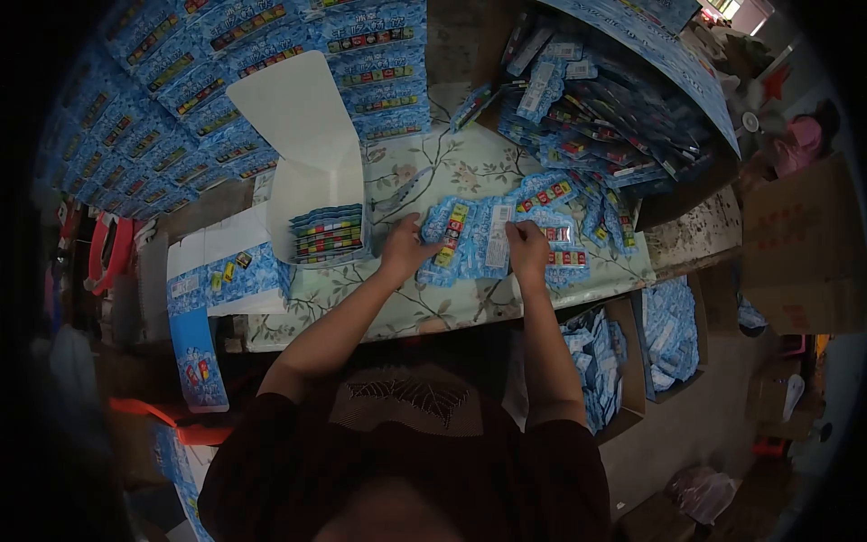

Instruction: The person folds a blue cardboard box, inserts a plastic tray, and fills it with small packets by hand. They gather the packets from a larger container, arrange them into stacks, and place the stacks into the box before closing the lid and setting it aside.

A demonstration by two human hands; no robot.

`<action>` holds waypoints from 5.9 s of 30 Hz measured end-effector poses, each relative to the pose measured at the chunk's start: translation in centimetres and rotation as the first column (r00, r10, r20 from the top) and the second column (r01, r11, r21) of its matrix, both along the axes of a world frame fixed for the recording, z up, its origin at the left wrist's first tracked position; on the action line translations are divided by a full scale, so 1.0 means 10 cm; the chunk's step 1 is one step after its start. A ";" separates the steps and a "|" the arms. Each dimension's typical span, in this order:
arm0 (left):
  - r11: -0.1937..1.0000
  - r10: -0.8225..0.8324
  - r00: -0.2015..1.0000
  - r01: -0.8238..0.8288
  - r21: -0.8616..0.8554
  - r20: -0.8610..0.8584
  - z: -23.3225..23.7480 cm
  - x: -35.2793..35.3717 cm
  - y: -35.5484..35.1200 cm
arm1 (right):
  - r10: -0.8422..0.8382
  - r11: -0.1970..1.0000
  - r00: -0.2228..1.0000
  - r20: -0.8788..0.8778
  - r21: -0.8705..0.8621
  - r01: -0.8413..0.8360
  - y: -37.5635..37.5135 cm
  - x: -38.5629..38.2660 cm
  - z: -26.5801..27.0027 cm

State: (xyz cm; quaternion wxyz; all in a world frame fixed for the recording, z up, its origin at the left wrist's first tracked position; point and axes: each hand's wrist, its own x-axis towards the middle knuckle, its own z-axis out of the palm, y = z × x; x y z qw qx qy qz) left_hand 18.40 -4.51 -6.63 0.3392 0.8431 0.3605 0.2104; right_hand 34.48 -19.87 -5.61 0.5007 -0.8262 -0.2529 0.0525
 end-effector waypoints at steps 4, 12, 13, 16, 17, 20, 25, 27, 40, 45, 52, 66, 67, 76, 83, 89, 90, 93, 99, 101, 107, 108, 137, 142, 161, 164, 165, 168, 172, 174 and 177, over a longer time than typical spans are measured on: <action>0.982 -0.082 0.995 0.070 -0.173 -0.061 0.09 0.03 0.01 | -0.051 0.978 0.999 0.003 0.204 0.049 -0.07 0.04 0.09; 0.941 -0.046 0.931 0.162 -0.298 0.362 -0.30 0.19 0.22 | 0.023 0.942 0.956 0.291 0.313 -0.118 -0.02 -0.37 0.47; 0.941 -0.044 0.931 0.161 -0.298 0.363 -0.18 0.20 0.20 | 0.076 0.905 0.893 0.444 0.345 -0.248 0.06 -0.38 0.46; 0.997 -0.075 0.931 0.062 0.047 0.358 -0.02 0.23 0.22 | 0.364 0.881 0.654 0.663 -0.017 -0.473 0.07 -0.33 0.24; 0.969 -0.013 0.941 0.095 -0.228 0.337 -0.05 0.26 0.26 | 0.449 0.861 0.620 0.644 -0.126 -0.492 0.05 -0.35 0.16; 0.619 0.126 0.954 0.138 -0.773 0.272 0.11 0.21 0.24 | 0.603 0.772 0.538 0.590 -0.260 -0.580 0.03 -0.43 0.09; 0.525 -0.007 0.911 0.355 -0.773 0.413 0.09 0.00 0.06 | 0.569 0.793 0.657 0.495 -0.117 -0.598 0.05 -0.43 0.20; 0.694 0.073 0.880 0.293 -0.658 0.470 0.05 -0.16 0.01 | 0.475 0.851 0.793 0.383 0.032 -0.525 0.02 -0.35 0.23; 0.915 -0.369 0.913 0.390 0.106 -0.175 0.56 -0.98 -0.24 | 0.157 0.937 0.847 0.508 -0.348 0.035 -0.12 -0.25 0.12; 0.686 -0.468 0.876 0.279 0.673 0.114 0.71 -0.89 -0.22 | 0.566 0.804 0.731 0.381 -0.056 -0.592 -0.20 -0.53 0.46; 0.880 -0.465 0.884 0.467 0.084 -0.044 0.49 -0.87 -0.23 | 0.796 0.600 0.575 0.189 -0.364 -0.712 0.53 -0.09 0.32; 0.800 -0.579 0.809 0.540 0.263 0.101 0.46 -0.61 -0.04 | 0.563 0.813 0.819 0.115 -0.254 -0.524 -0.06 0.03 0.62; 0.799 -0.582 0.806 0.543 0.260 0.108 0.45 -0.60 -0.03 | 0.361 0.924 0.916 0.174 -0.200 -0.326 -0.31 0.22 0.45; 0.723 -0.675 0.731 0.630 0.283 0.100 0.49 -0.46 -0.12 | -0.158 0.949 0.889 0.430 -0.181 0.257 -0.36 0.08 -0.40; 0.735 -0.651 0.758 0.615 0.285 0.046 0.54 -0.61 0.00 | 0.068 0.976 0.978 0.198 -0.215 -0.025 0.23 0.14 0.07; 0.720 -0.670 0.739 0.624 0.303 0.071 0.50 -0.62 -0.08 | 0.431 0.726 0.819 0.378 -0.685 -0.066 0.66 0.46 0.20; 0.692 -0.692 0.720 0.637 0.339 0.059 0.49 -0.63 -0.09 | 0.446 0.690 0.821 0.357 -0.721 -0.062 0.70 0.48 0.23; 0.743 -0.651 0.757 0.622 0.249 0.054 0.43 -0.68 -0.15 | 0.411 0.802 0.908 0.083 -0.507 -0.316 0.69 0.63 0.28; 0.699 -0.478 0.878 0.372 0.611 0.013 0.58 -0.60 -0.26 | 0.751 0.634 0.634 -0.185 -0.067 -0.771 0.23 -0.01 0.52; 0.697 -0.483 0.874 0.418 0.583 -0.049 0.58 -0.54 -0.24 | 0.777 0.592 0.587 -0.227 -0.055 -0.804 0.26 -0.05 0.50; 0.753 -0.570 0.805 0.592 0.288 -0.164 0.52 -0.54 -0.22 | 0.876 0.464 0.459 0.146 -0.512 -0.723 0.64 0.15 0.35; 0.748 -0.576 0.803 0.594 0.296 -0.156 0.52 -0.55 -0.23 | 0.889 0.348 0.457 -0.021 -0.619 -0.704 0.70 0.02 0.50; 0.768 -0.587 0.803 0.593 0.241 -0.107 0.52 -0.57 -0.23 | 0.670 0.426 0.741 -0.051 -0.791 -0.439 1.29 0.98 0.41; 0.766 -0.576 0.805 0.592 0.249 -0.142 0.52 -0.56 -0.21 | 0.568 0.384 0.789 -0.235 -0.772 -0.506 0.97 0.87 0.41; 0.748 -0.501 0.860 0.484 0.455 -0.091 0.49 -0.64 -0.32 | 0.543 0.710 0.702 -0.462 -0.193 -0.677 0.52 -0.02 0.96; 0.852 -0.335 0.937 0.345 0.393 -0.096 0.42 -0.72 -0.31 | 0.755 0.562 0.602 -0.260 -0.216 -0.798 0.21 -0.21 0.63; 0.848 -0.341 0.936 0.348 0.400 -0.092 0.38 -0.71 -0.30 | 0.727 0.567 0.600 -0.334 -0.200 -0.799 0.14 -0.28 0.62; 0.923 -0.372 0.928 0.370 0.106 0.000 0.33 -0.68 -0.28 | 0.837 0.498 0.546 0.014 -0.432 -0.752 -0.04 -0.48 0.75; 0.922 -0.383 0.918 0.374 0.095 0.099 0.36 -0.58 -0.33 | 0.805 0.476 0.592 0.042 -0.641 -0.602 -0.02 -0.67 0.70; 0.917 -0.385 0.907 0.357 0.177 0.172 0.42 -0.65 -0.30 | 0.812 0.514 0.575 0.099 -0.587 -0.625 -0.02 -0.65 0.64; 0.889 -0.417 0.875 0.335 0.313 0.246 0.82 -0.92 -0.10 | 0.685 0.635 0.727 0.035 -0.517 -0.574 0.06 -0.61 0.62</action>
